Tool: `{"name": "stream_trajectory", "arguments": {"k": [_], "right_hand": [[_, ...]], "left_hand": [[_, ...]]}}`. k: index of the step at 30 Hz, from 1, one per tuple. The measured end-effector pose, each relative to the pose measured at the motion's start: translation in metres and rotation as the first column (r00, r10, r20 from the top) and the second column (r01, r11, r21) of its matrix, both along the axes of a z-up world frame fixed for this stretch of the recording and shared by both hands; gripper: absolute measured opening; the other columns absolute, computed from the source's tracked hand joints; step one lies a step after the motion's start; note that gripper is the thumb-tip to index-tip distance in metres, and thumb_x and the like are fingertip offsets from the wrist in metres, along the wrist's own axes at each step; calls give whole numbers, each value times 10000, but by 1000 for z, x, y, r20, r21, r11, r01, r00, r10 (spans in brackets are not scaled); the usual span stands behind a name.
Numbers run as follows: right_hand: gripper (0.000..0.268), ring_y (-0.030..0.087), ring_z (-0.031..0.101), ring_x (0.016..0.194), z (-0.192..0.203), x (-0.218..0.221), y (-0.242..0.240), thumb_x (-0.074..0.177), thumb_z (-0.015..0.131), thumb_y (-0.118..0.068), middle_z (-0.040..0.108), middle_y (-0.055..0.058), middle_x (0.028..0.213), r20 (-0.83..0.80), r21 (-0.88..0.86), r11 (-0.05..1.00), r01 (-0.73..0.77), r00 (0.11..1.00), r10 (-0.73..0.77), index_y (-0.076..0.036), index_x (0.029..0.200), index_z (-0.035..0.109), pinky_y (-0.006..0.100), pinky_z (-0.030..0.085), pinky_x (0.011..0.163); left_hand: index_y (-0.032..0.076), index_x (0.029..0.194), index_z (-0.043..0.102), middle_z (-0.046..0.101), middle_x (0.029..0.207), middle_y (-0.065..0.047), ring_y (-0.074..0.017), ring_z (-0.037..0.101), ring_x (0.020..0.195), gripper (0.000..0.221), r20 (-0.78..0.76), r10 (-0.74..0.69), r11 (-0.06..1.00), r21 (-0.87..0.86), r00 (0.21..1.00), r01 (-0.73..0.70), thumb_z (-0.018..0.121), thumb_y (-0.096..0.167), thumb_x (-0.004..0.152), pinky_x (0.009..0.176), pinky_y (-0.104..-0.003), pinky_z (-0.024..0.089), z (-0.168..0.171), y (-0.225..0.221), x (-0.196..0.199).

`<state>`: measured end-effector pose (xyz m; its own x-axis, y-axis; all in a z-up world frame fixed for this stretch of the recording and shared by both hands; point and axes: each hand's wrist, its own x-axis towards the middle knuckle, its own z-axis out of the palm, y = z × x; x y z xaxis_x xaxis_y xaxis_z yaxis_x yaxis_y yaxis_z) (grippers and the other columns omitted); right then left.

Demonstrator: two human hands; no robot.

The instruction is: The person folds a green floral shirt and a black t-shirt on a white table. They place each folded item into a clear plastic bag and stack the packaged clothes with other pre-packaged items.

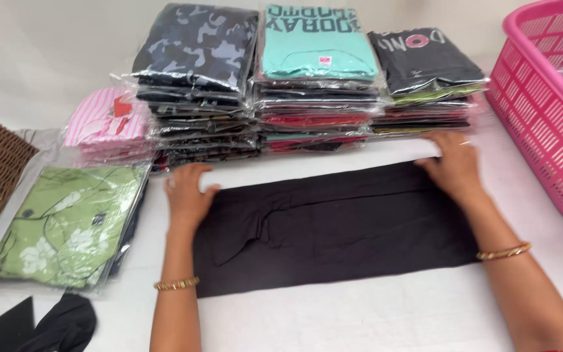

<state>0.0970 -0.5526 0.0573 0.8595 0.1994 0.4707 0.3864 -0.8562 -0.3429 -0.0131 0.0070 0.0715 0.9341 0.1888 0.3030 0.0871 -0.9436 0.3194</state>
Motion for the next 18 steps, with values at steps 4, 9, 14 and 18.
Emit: {"name": "stream_trajectory", "arguments": {"k": [4,9,14,18], "right_hand": [[758,350,384,1447,-3,-30,69,807,726,-509,491,158,1521,-63,-179,925,-335,942,329,-165,1454,532,559,349,1143],[766,290,182,1531,-34,-41,76,890,575,-599,264,54,1651,-310,-325,853,-408,898,311,-275,1551,362,587,138,1179],[750,252,154,1552,-51,-29,10,922,492,-619,216,3,1682,-333,-388,864,-321,923,193,-320,1584,306,574,109,1205],[728,255,163,1554,-52,-27,-11,927,474,-608,226,10,1689,-325,-336,914,-228,939,115,-335,1583,316,602,106,1204]], "left_hand": [[293,1523,456,300,1668,-32,-306,199,1554,717,-79,-302,936,166,950,311,593,607,893,1195,-637,135,-26,-80,0],[265,1596,283,209,1669,-80,-348,136,1531,826,-204,-412,894,98,888,437,532,655,911,1169,-619,106,-49,-99,-10],[272,1596,299,248,1679,-39,-291,171,1558,775,-249,-297,940,93,922,328,501,618,933,1207,-593,105,-64,-34,-25],[301,1582,383,267,1699,-20,-285,171,1583,656,-210,-289,957,-45,934,286,458,567,987,1241,-590,96,-70,-15,-33]]}}
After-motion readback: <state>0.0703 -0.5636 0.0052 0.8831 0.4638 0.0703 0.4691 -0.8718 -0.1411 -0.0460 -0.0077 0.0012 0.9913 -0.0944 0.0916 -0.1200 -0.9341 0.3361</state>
